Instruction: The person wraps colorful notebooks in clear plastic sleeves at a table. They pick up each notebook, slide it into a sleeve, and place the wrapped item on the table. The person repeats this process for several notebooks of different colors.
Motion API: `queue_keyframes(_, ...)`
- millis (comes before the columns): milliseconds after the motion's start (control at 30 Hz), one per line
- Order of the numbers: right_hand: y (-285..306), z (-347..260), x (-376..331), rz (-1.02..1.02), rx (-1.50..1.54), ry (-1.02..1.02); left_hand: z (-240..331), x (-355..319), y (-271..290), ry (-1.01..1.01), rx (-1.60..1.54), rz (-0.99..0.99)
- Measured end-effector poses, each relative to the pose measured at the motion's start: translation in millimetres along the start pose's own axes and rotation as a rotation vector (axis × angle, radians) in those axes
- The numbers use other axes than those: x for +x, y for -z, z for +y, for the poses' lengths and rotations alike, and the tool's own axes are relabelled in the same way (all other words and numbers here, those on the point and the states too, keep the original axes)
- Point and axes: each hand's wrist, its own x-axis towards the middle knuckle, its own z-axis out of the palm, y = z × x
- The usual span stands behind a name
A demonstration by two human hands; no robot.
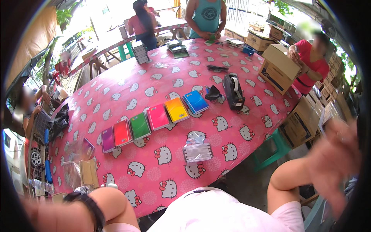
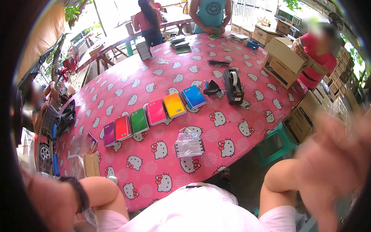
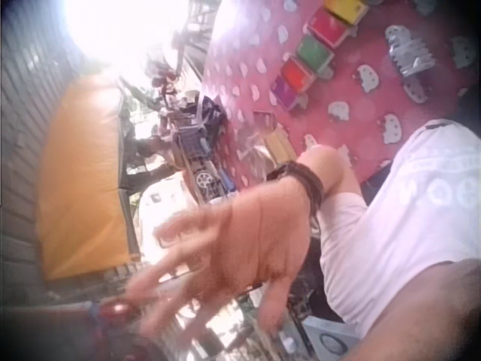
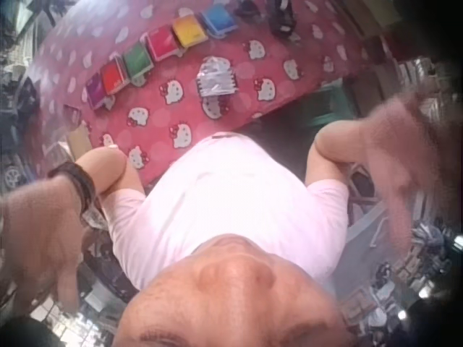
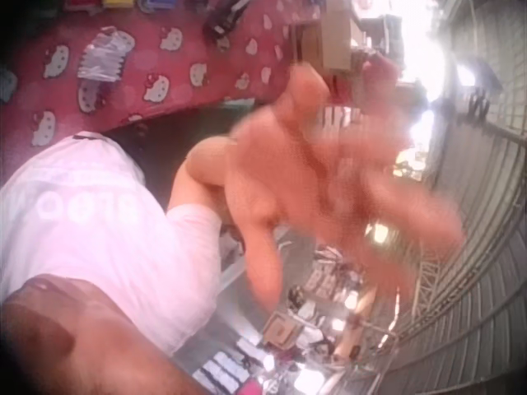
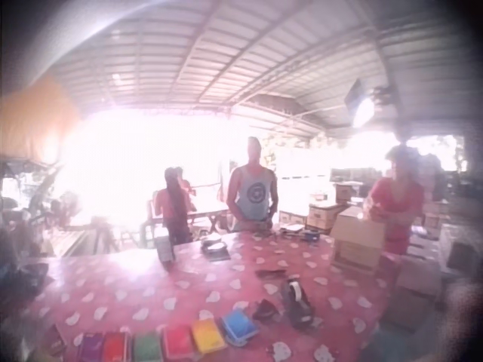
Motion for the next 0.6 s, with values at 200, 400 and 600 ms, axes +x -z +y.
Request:
queue_keyframes(200, -104, 147, -174, -0.394, 0.061, -1.142, -50, -186, 16, 1.253, 0.651, -0.490)
queue_keyframes(400, -142, 169, -202, -0.619, 0.266, -1.291, -58, -302, -12, 1.626, 0.263, -0.418)
queue_keyframes(600, -129, 169, -212, -0.400, 0.488, -1.141, -80, -268, -36, 1.483, 0.190, -0.506)
